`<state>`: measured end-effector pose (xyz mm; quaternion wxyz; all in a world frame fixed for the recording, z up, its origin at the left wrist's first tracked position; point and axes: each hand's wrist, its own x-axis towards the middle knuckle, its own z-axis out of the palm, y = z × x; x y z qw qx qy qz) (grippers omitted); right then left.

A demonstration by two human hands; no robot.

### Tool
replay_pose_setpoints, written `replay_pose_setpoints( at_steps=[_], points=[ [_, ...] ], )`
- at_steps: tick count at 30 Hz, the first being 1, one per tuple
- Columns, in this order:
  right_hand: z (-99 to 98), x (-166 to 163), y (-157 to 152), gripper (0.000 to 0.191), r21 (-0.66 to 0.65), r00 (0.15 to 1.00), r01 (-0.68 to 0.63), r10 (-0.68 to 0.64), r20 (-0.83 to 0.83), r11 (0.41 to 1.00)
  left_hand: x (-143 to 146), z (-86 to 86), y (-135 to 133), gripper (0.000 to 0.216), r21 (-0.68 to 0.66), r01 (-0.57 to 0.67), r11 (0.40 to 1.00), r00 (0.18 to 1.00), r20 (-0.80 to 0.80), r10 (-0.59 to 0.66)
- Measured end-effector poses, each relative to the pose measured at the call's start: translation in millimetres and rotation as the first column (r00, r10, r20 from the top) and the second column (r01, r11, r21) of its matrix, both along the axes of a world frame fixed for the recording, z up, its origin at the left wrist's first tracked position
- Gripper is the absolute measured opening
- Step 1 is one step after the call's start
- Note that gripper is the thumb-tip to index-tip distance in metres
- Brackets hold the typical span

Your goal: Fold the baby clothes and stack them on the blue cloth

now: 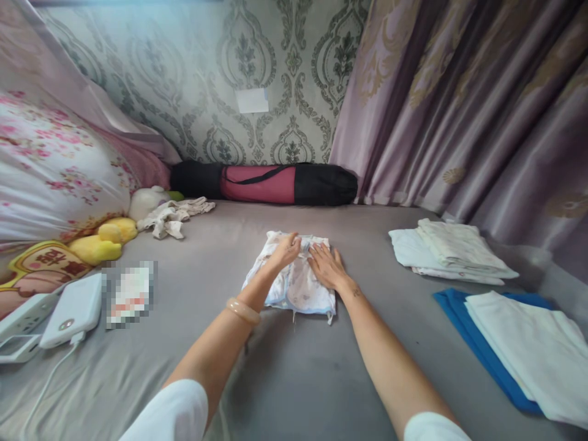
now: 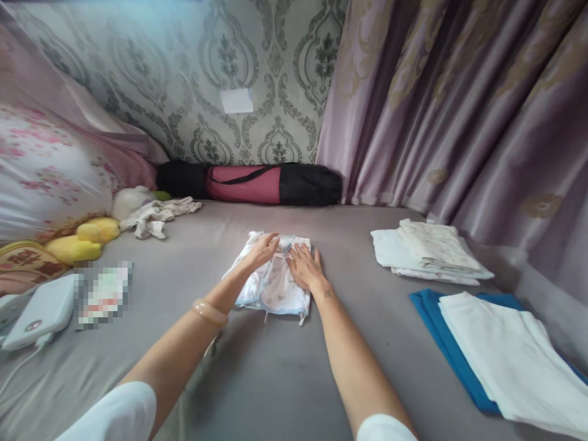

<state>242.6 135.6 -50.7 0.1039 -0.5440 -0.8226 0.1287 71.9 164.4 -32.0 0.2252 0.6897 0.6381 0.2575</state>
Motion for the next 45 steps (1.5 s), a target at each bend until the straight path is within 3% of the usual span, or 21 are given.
replay_pose_setpoints(
  at_steps=[4, 9, 11, 13, 15, 17, 19, 22, 26, 33, 39, 42, 45],
  points=[
    [1.2, -4.5, -3.7, 0.054, 0.129, 0.999, 0.036, -0.032, -0.030, 0.991, -46.2, -4.3, 1.1, 0.047, 0.192, -0.015, 0.981, 0.987, -0.151, 0.045],
    [17.3, -24.4, -1.1, 0.055, 0.193, 0.997, -0.070, 0.074, -0.013, 0.979, -74.8, -3.5, 5.8, 0.048, 0.262, 0.003, 0.965, 0.962, -0.264, 0.069],
    [28.5, -39.4, 4.1, 0.056, 0.222, 0.992, -0.126, 0.128, 0.007, 0.967, -77.8, 4.0, 9.6, 0.044, 0.316, -0.101, 0.943, 0.965, -0.198, 0.170],
    [37.3, -56.0, 11.2, 0.052, 0.220, 0.990, -0.140, 0.139, 0.019, 0.965, -79.5, 10.1, 11.5, 0.039, 0.261, -0.251, 0.932, 0.946, -0.137, 0.294],
    [40.3, -70.2, 18.5, 0.047, 0.164, 1.000, -0.013, 0.010, 0.017, 0.986, -81.5, 11.1, 9.9, 0.031, 0.090, -0.337, 0.937, 0.929, -0.127, 0.346],
    [37.1, -78.2, 24.7, 0.042, 0.122, 0.978, 0.206, -0.210, 0.019, 0.971, -83.9, 6.3, 6.5, 0.024, -0.059, -0.334, 0.941, 0.938, -0.123, 0.325],
    [30.9, -79.3, 29.7, 0.039, 0.093, 0.928, 0.367, -0.371, 0.029, 0.926, -86.0, -1.4, 4.4, 0.022, -0.114, -0.310, 0.944, 0.949, -0.098, 0.300],
    [23.5, -73.4, 35.5, 0.042, 0.004, 0.899, 0.436, -0.435, 0.046, 0.900, -87.6, -11.1, 9.1, 0.027, -0.119, -0.321, 0.939, 0.947, -0.055, 0.317],
    [20.1, -66.9, 39.9, 0.039, -0.015, 0.906, 0.422, -0.421, 0.038, 0.907, -88.0, -15.3, 25.2, 0.039, -0.077, -0.275, 0.958, 0.960, 0.029, 0.278],
    [16.6, -61.6, 51.7, 0.028, 0.046, 0.947, 0.316, -0.312, -0.080, 0.947, -95.9, -19.9, 45.0, 0.027, -0.068, -0.162, 0.984, 0.984, 0.069, 0.167],
    [24.1, -41.9, 68.3, 0.045, -0.162, 0.905, 0.385, -0.406, -0.128, 0.909, -107.8, -15.1, 53.0, 0.028, -0.059, -0.109, 0.992, 0.993, 0.026, 0.111],
    [32.6, -41.9, 59.5, 0.050, -0.006, 0.939, 0.342, -0.342, -0.033, 0.940, -109.1, -7.7, 43.7, 0.037, -0.016, -0.131, 0.991, 0.991, -0.004, 0.131],
    [39.4, -61.5, 45.0, 0.050, 0.210, 0.989, 0.149, -0.150, -0.013, 0.966, -105.1, -7.0, 21.3, 0.036, 0.108, -0.071, 0.992, 0.990, -0.113, 0.083]
  ],
)
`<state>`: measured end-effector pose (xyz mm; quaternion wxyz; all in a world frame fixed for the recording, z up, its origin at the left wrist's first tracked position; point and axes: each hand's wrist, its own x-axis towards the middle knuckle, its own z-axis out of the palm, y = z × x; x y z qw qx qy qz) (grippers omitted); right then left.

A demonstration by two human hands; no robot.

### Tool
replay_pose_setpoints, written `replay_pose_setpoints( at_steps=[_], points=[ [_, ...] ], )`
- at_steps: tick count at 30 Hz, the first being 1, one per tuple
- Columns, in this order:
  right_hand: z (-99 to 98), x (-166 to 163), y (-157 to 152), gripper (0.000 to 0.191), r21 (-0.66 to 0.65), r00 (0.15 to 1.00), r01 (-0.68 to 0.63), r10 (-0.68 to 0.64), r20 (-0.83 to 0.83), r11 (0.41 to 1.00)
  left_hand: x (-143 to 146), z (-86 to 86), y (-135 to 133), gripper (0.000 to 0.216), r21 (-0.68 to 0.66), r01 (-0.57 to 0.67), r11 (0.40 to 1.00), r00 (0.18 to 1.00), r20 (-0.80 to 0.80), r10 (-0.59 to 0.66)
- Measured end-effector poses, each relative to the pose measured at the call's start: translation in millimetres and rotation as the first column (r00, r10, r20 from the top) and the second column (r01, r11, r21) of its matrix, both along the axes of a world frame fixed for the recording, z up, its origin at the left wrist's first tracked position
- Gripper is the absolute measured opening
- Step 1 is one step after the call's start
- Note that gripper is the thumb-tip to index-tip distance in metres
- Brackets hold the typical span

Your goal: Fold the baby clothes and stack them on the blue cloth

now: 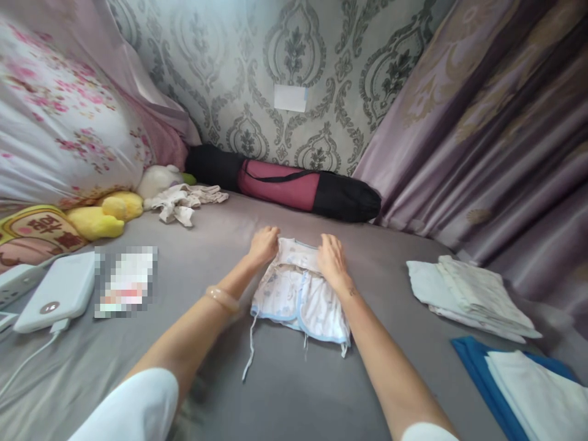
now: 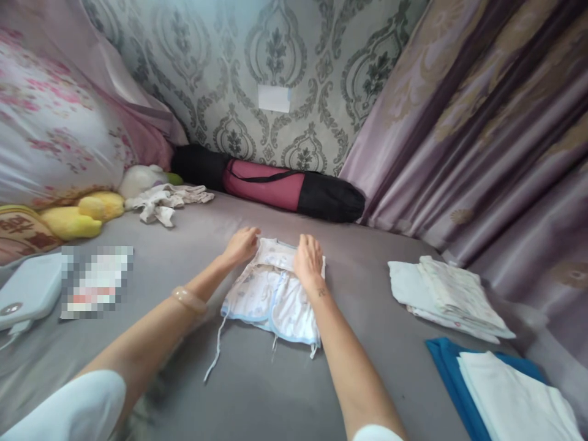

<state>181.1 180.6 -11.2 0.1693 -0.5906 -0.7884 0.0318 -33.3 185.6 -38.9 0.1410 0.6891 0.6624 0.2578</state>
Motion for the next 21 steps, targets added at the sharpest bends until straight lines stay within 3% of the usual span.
replay_pose_setpoints(
  at_steps=[3, 5, 9, 13, 15, 17, 19, 21],
  points=[
    [-5.7, -30.4, -8.9, 0.053, 0.071, 0.955, -0.297, 0.298, -0.005, 0.952, 6.1, -10.1, -28.6, 0.036, 0.051, 0.196, 0.979, 0.972, -0.144, -0.187],
    [-17.3, -47.5, -9.7, 0.056, -0.002, 0.921, -0.388, 0.388, 0.007, 0.921, 8.9, -18.8, -44.9, 0.046, -0.011, 0.218, 0.976, 0.956, -0.198, -0.216],
    [-37.3, -62.9, -2.7, 0.061, -0.241, 0.923, -0.360, 0.381, 0.046, 0.901, 11.1, -26.9, -60.3, 0.059, -0.167, 0.097, 0.981, 0.948, -0.285, -0.143],
    [-25.5, -57.6, 1.3, 0.060, -0.384, 0.927, -0.355, 0.374, -0.026, 0.853, 10.2, -26.7, -62.1, 0.061, -0.190, 0.063, 0.980, 0.957, -0.268, -0.113],
    [-14.3, -48.8, -3.3, 0.061, -0.344, 0.936, -0.344, 0.347, -0.054, 0.874, 8.5, -27.4, -63.1, 0.064, -0.151, 0.071, 0.986, 0.966, -0.235, -0.105],
    [-8.2, -37.2, -11.7, 0.061, -0.192, 0.952, -0.303, 0.304, -0.026, 0.934, 6.8, -28.6, -64.3, 0.064, -0.071, 0.078, 0.994, 0.976, -0.200, -0.091],
    [-10.4, -24.7, -20.1, 0.062, -0.023, 0.975, -0.222, 0.223, 0.019, 0.975, 6.5, -29.7, -64.9, 0.062, 0.029, 0.107, 0.994, 0.979, -0.179, -0.100],
    [-18.6, -12.8, -24.5, 0.063, 0.015, 0.990, -0.135, 0.134, 0.050, 0.991, 8.2, -30.7, -64.5, 0.060, 0.051, 0.183, 0.982, 0.965, -0.200, -0.169]
  ],
)
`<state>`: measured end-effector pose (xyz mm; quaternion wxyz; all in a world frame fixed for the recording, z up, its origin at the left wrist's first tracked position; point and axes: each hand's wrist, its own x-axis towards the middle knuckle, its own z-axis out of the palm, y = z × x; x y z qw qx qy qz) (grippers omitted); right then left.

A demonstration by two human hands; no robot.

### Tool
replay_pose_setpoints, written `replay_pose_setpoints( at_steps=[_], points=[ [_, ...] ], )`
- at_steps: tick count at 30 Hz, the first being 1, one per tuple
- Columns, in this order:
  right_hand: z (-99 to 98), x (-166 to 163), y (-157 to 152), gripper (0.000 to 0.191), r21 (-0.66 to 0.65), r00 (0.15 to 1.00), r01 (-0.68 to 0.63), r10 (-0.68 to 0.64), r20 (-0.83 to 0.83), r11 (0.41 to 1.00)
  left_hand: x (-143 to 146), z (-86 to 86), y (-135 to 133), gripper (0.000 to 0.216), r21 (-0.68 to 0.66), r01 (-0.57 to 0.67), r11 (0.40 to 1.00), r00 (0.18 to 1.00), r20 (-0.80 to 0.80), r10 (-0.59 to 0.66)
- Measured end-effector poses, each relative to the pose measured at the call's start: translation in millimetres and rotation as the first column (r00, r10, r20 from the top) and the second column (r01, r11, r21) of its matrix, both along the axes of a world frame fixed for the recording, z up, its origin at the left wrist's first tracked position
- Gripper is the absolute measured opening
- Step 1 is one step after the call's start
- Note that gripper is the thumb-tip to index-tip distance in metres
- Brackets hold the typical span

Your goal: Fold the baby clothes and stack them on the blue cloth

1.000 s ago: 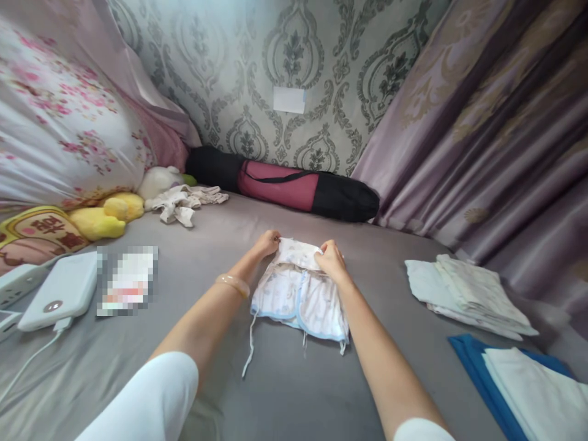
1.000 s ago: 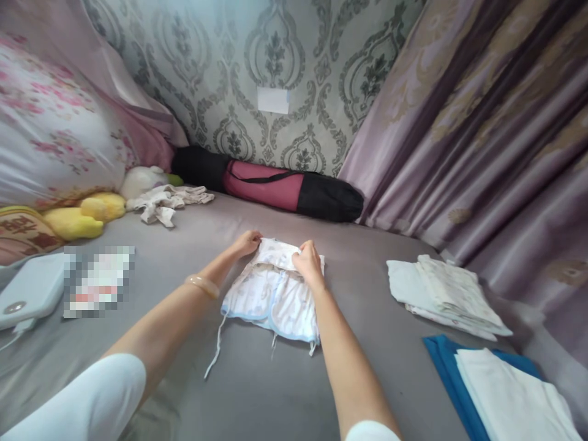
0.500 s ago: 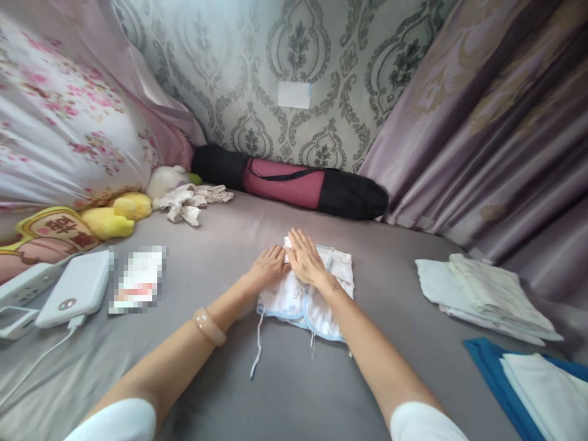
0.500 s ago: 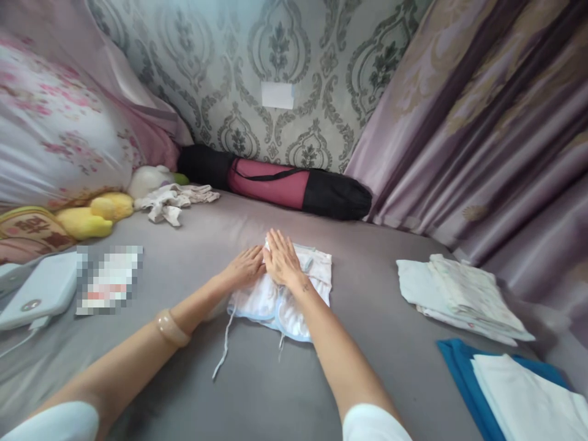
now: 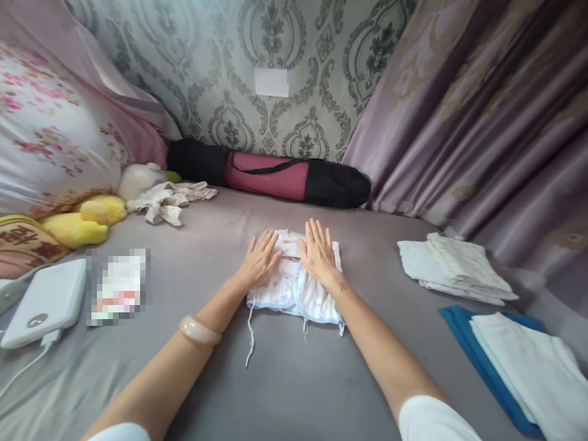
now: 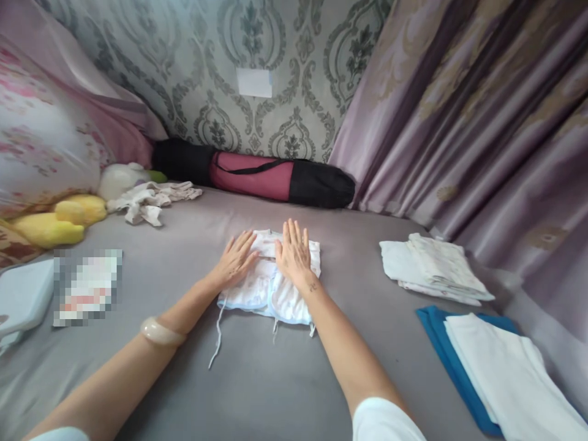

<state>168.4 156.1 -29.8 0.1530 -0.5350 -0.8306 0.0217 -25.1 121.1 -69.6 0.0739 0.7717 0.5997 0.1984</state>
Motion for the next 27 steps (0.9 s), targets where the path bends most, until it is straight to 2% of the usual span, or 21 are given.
replay_pose_setpoints(
  at_steps=[2, 4, 5, 7, 9, 10, 12, 13, 15, 17, 21, 22, 25, 27],
  points=[
    [-8.3, 10.4, 1.1, 0.062, -0.138, 0.998, 0.035, -0.028, 0.052, 0.990, 2.6, -0.3, 0.7, 0.060, -0.083, 0.091, 0.992, 0.994, -0.058, -0.096],
    [-12.2, 19.7, 5.9, 0.062, -0.295, 0.996, 0.023, 0.003, 0.087, 0.955, 4.2, 1.2, 1.2, 0.062, -0.151, 0.134, 0.979, 0.984, -0.099, -0.150],
    [-12.3, 24.2, 8.4, 0.063, -0.294, 0.997, 0.025, -0.001, 0.080, 0.956, 4.3, 2.9, 1.2, 0.063, -0.131, 0.123, 0.984, 0.985, -0.105, -0.137],
    [-11.0, 33.0, 11.8, 0.063, -0.145, 0.996, 0.082, -0.078, 0.038, 0.986, 2.9, 7.4, 0.9, 0.064, -0.001, 0.039, 0.999, 0.995, -0.088, -0.039],
    [-11.0, 41.3, 12.0, 0.063, -0.027, 0.986, 0.164, -0.163, 0.019, 0.986, 0.5, 11.2, 0.1, 0.064, 0.080, -0.008, 0.997, 0.996, -0.083, 0.015],
    [-11.9, 44.9, 11.2, 0.063, -0.061, 0.983, 0.178, -0.176, 0.043, 0.982, -0.6, 12.2, -0.2, 0.063, 0.058, 0.011, 0.998, 0.995, -0.100, -0.005],
    [-15.2, 50.3, 8.9, 0.063, -0.197, 0.982, 0.178, -0.161, 0.103, 0.964, -2.2, 11.5, -0.8, 0.063, -0.069, 0.093, 0.993, 0.984, -0.147, -0.102],
    [-17.3, 51.9, 7.8, 0.064, -0.213, 0.981, 0.183, -0.163, 0.109, 0.960, -2.8, 10.2, -0.9, 0.064, -0.130, 0.123, 0.984, 0.977, -0.160, -0.143],
    [-21.4, 53.2, 5.9, 0.064, -0.127, 0.978, 0.205, -0.197, 0.072, 0.971, -3.7, 7.0, -0.5, 0.065, -0.182, 0.112, 0.977, 0.978, -0.156, -0.141],
    [-24.6, 53.0, 5.2, 0.063, -0.077, 0.982, 0.190, -0.187, 0.039, 0.979, -5.0, 5.0, 0.8, 0.068, -0.200, 0.077, 0.977, 0.984, -0.142, -0.107],
    [-23.1, 56.7, 6.0, 0.061, -0.320, 0.994, 0.092, -0.105, -0.024, 0.943, -10.3, 9.4, 1.3, 0.067, -0.243, 0.064, 0.968, 0.992, -0.093, -0.089],
    [-20.8, 59.9, 4.9, 0.060, -0.328, 0.988, 0.096, -0.129, -0.081, 0.940, -12.7, 12.1, -0.7, 0.065, -0.238, 0.056, 0.970, 0.995, -0.072, -0.075],
    [-13.9, 76.6, -7.7, 0.053, -0.244, 0.936, 0.174, -0.237, -0.259, 0.954, -23.2, 21.4, -15.8, 0.062, -0.193, 0.017, 0.981, 0.999, -0.042, -0.025],
    [-12.0, 92.4, -25.6, 0.046, -0.230, 0.910, 0.231, -0.294, -0.293, 0.945, -31.9, 26.9, -32.8, 0.059, -0.178, 0.004, 0.984, 1.000, -0.015, -0.006]
  ],
)
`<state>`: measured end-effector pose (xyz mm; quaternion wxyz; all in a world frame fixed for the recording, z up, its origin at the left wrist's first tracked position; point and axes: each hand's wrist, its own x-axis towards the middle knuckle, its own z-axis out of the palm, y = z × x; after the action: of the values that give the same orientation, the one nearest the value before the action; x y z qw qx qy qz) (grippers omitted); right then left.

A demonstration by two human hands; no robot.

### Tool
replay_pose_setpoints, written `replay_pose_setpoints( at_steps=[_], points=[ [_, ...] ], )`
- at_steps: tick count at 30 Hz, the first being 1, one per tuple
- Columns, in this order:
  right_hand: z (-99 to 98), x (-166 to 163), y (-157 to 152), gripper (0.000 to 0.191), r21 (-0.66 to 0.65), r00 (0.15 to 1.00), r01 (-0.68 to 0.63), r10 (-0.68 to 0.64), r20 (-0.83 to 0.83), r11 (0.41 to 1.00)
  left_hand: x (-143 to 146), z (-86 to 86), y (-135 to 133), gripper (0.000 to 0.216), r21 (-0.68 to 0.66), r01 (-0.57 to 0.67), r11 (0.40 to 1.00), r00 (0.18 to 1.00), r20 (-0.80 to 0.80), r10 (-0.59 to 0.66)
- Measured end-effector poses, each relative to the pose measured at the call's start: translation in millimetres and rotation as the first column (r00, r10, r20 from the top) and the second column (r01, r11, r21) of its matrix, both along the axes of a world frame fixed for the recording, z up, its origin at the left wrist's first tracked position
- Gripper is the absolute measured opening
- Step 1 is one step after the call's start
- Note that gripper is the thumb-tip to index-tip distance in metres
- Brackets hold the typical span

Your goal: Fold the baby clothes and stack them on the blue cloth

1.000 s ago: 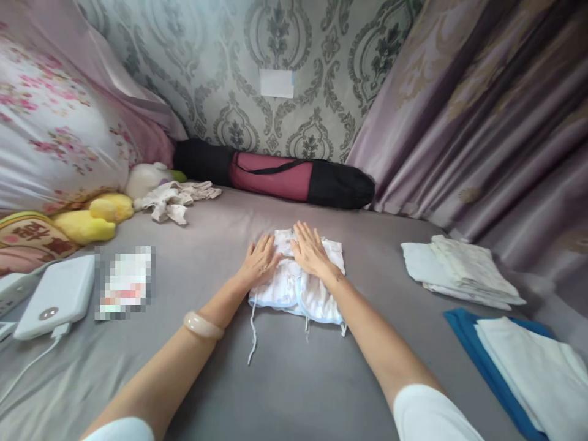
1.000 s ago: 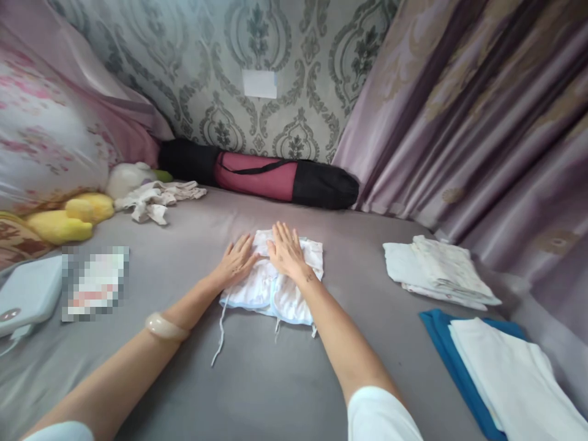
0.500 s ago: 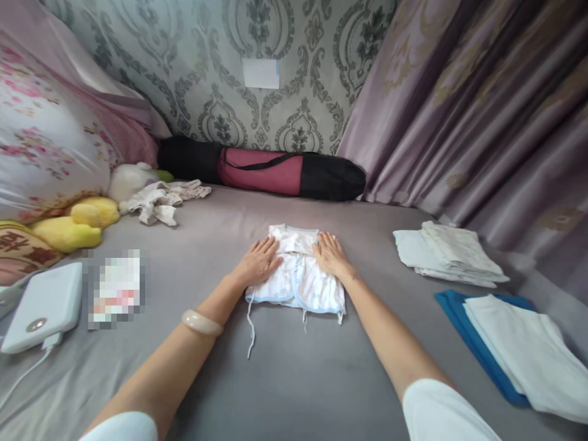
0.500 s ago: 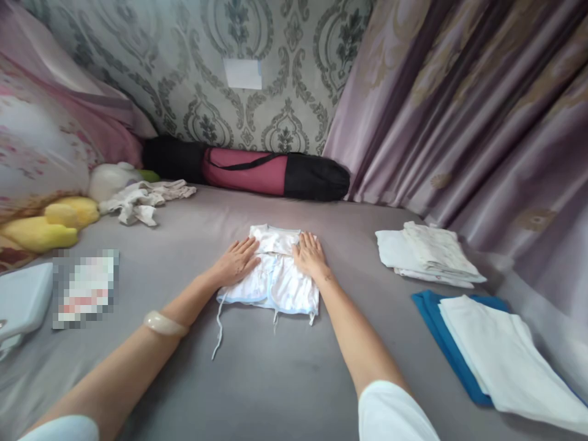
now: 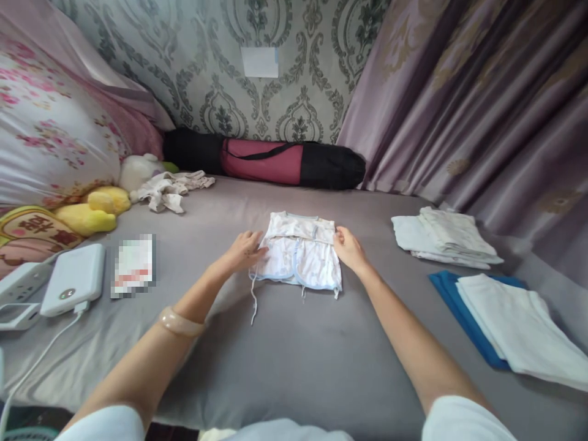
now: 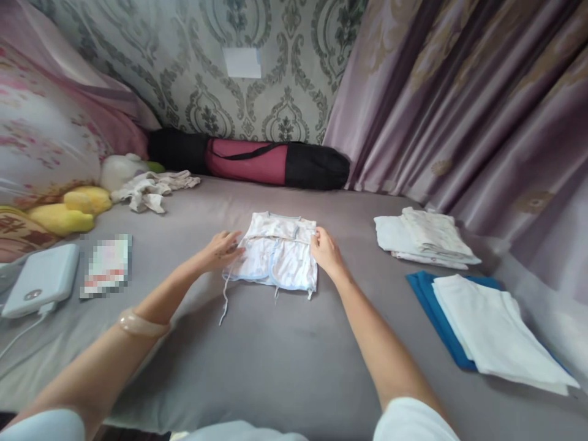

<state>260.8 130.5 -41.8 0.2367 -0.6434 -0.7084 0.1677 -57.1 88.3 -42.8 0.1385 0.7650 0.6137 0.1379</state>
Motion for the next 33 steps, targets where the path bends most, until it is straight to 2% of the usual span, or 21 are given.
replay_pose_setpoints(
  at_steps=[2, 4, 6, 10, 14, 17, 20, 23, 26, 29, 33],
  points=[
    [-0.7, 17.1, -23.7, 0.039, -0.044, 1.000, -0.014, 0.015, 0.013, 0.999, -8.4, 3.8, -19.4, 0.054, -0.038, -0.007, 0.999, 0.997, 0.078, 0.010],
    [-1.8, 32.3, -49.7, 0.035, -0.068, 0.993, -0.110, 0.112, 0.027, 0.992, -15.6, 5.5, -37.8, 0.049, -0.103, 0.019, 0.994, 0.986, 0.165, -0.002],
    [-0.9, 43.2, -74.2, 0.039, -0.064, 0.971, -0.236, 0.238, 0.029, 0.970, -21.6, 5.0, -52.5, 0.047, -0.128, 0.075, 0.989, 0.975, 0.216, -0.046],
    [7.1, 50.9, -105.8, 0.049, -0.041, 0.896, -0.442, 0.443, 0.023, 0.896, -30.0, 0.4, -67.5, 0.054, -0.078, 0.210, 0.974, 0.951, 0.249, -0.185],
    [9.4, 49.5, -111.1, 0.038, -0.013, 0.874, -0.485, 0.485, 0.020, 0.875, -30.1, -0.7, -67.1, 0.049, -0.096, 0.231, 0.968, 0.945, 0.258, -0.200],
    [5.2, 48.0, -106.9, 0.030, -0.002, 0.870, -0.492, 0.492, 0.033, 0.871, -26.5, 1.9, -62.7, 0.035, -0.107, 0.237, 0.966, 0.946, 0.253, -0.204],
    [4.5, 46.7, -99.7, 0.027, 0.008, 0.869, -0.495, 0.494, 0.024, 0.869, -24.6, 7.4, -57.8, 0.034, -0.111, 0.261, 0.959, 0.934, 0.278, -0.222],
    [12.6, 44.2, -87.2, 0.025, 0.031, 0.871, -0.486, 0.487, -0.073, 0.874, -24.2, 17.9, -50.5, 0.036, -0.131, 0.223, 0.966, 0.912, 0.378, -0.159],
    [25.0, 39.4, -68.3, 0.026, -0.005, 0.875, -0.417, 0.400, -0.272, 0.909, -21.1, 30.2, -36.6, 0.037, -0.158, 0.174, 0.972, 0.826, 0.561, -0.057],
    [31.4, 31.9, -44.3, 0.031, -0.105, 0.860, -0.305, 0.226, -0.458, 0.947, -12.8, 35.7, -13.4, 0.041, -0.200, 0.142, 0.969, 0.689, 0.723, 0.049],
    [23.0, 19.4, -5.9, 0.036, -0.163, 0.750, -0.171, 0.021, -0.661, 0.972, 3.0, 30.4, 27.9, 0.046, -0.207, 0.094, 0.974, 0.448, 0.883, 0.144]
  ],
)
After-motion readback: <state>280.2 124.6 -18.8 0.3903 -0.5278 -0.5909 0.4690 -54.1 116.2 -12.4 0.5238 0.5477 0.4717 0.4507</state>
